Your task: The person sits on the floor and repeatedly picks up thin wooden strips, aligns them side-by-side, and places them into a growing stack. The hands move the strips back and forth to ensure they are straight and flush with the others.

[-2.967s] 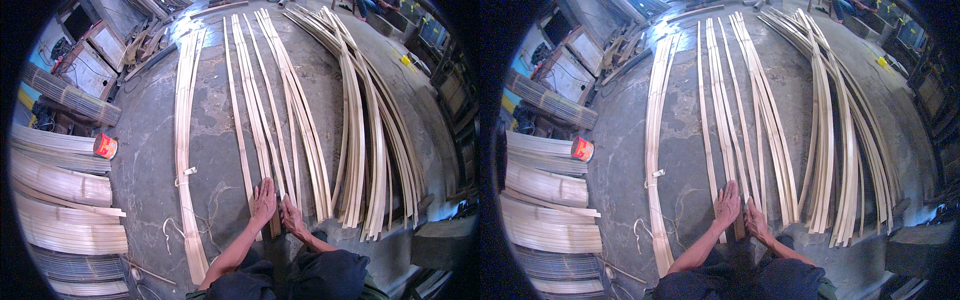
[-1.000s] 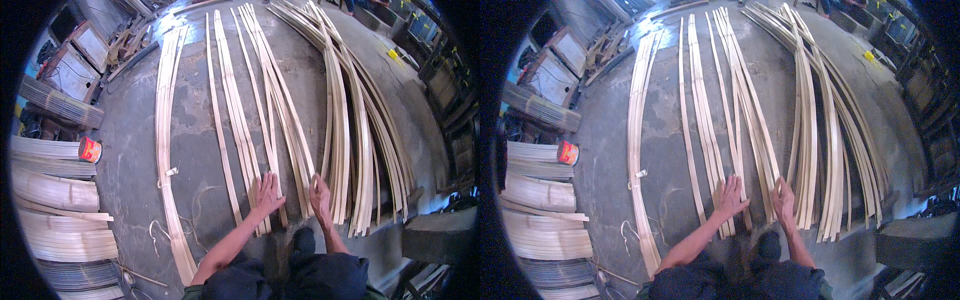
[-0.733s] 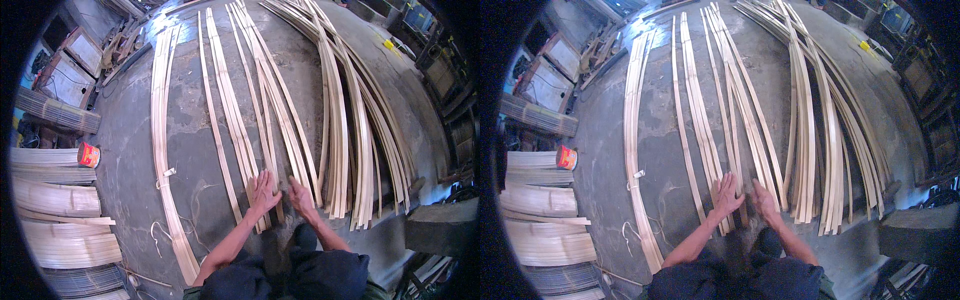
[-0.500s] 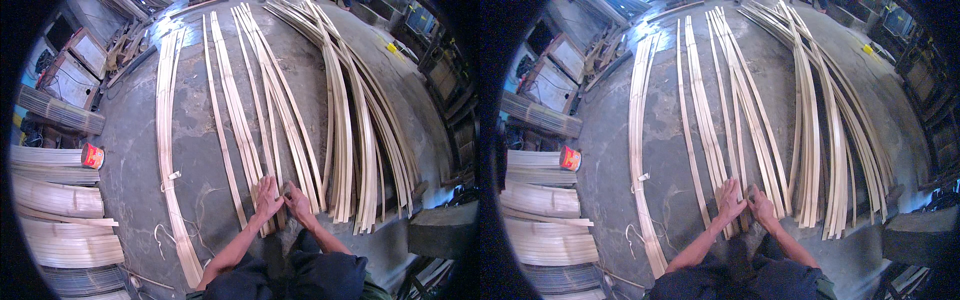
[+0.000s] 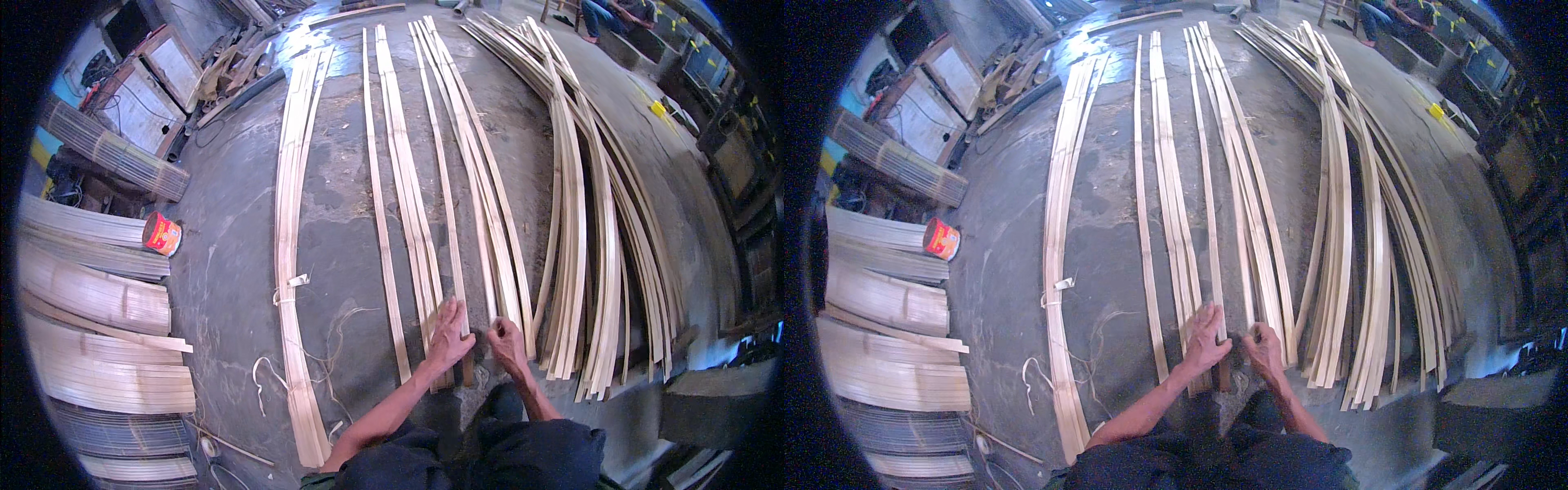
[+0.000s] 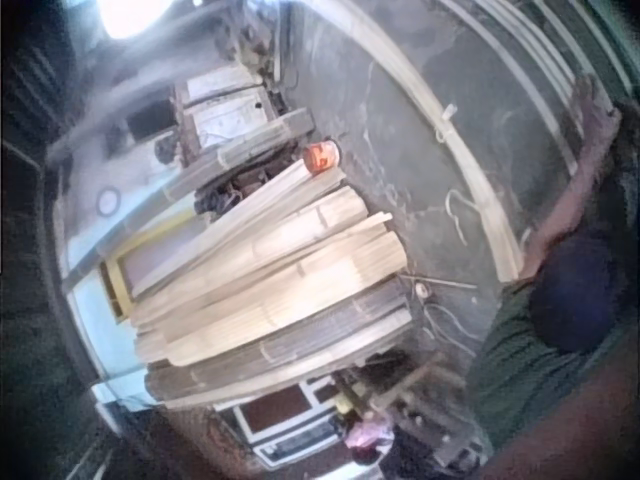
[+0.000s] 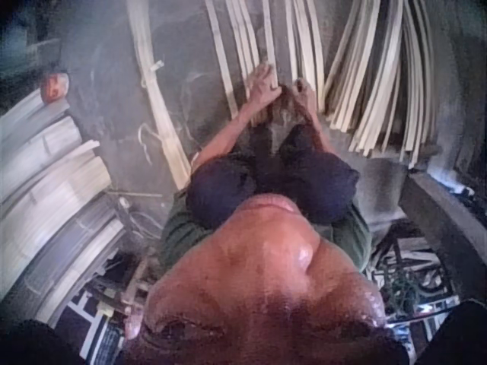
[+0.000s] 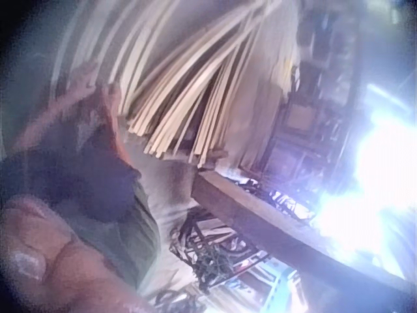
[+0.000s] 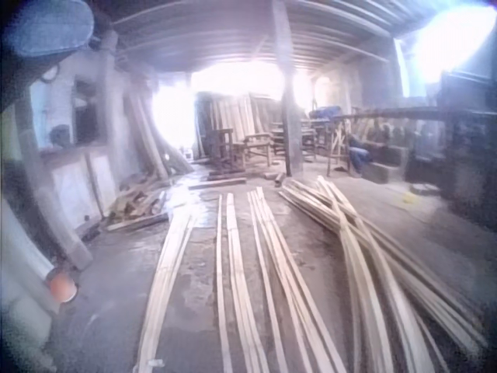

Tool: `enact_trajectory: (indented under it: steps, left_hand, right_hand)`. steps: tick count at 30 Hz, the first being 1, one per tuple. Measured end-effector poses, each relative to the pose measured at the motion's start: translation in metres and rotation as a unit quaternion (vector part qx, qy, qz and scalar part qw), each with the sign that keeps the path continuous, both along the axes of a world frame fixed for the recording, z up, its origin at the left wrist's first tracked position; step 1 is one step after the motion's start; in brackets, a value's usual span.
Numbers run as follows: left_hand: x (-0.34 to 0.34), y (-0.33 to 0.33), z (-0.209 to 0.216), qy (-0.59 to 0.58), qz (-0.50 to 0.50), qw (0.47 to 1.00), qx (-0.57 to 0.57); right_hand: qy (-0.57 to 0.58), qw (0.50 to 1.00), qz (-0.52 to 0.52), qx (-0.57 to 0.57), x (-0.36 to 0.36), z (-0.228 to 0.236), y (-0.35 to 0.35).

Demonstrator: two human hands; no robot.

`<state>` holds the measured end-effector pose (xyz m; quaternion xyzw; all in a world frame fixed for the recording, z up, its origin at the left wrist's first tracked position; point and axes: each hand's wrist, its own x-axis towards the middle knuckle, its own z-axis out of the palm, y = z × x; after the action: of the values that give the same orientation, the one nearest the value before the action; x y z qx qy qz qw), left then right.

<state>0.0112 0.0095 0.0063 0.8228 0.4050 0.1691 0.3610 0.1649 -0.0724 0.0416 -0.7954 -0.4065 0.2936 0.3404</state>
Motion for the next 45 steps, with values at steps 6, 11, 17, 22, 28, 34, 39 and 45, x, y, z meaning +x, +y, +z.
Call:
enact_trajectory:
  steps: [6,11,17,22,28,34,39,45]
  left_hand:
    - [0.022,-0.002,0.003,0.035,-0.043,0.998,0.03]
    - [-0.002,0.009,0.003,0.062,0.015,0.99,0.126]
    - [-0.04,0.023,-0.001,0.142,0.043,0.976,0.157]
    - [-0.045,0.024,-0.01,0.146,0.016,0.977,0.152]
    - [-0.047,0.023,-0.01,0.184,0.009,0.967,0.178]
    - [-0.051,0.021,-0.012,0.181,0.012,0.967,0.178]
    - [-0.043,0.022,-0.016,0.166,0.006,0.971,0.171]
    - [-0.048,0.023,-0.013,0.111,0.037,0.98,0.162]
  right_hand:
    - [-0.13,0.979,-0.085,0.135,-0.006,0.013,-0.008]
    - [-0.025,0.991,-0.08,0.108,-0.021,0.0,-0.01]
    - [0.065,0.995,-0.022,0.071,-0.052,-0.024,0.003]
    - [0.163,0.987,-0.001,0.009,-0.07,-0.027,0.006]
    - [0.118,0.982,0.027,0.148,-0.079,-0.059,0.002]
    - [0.133,0.99,0.038,0.017,-0.075,-0.017,0.014]
    - [0.13,0.988,0.011,0.086,-0.079,-0.033,0.008]
    - [0.151,0.982,0.001,0.11,-0.092,-0.014,-0.004]
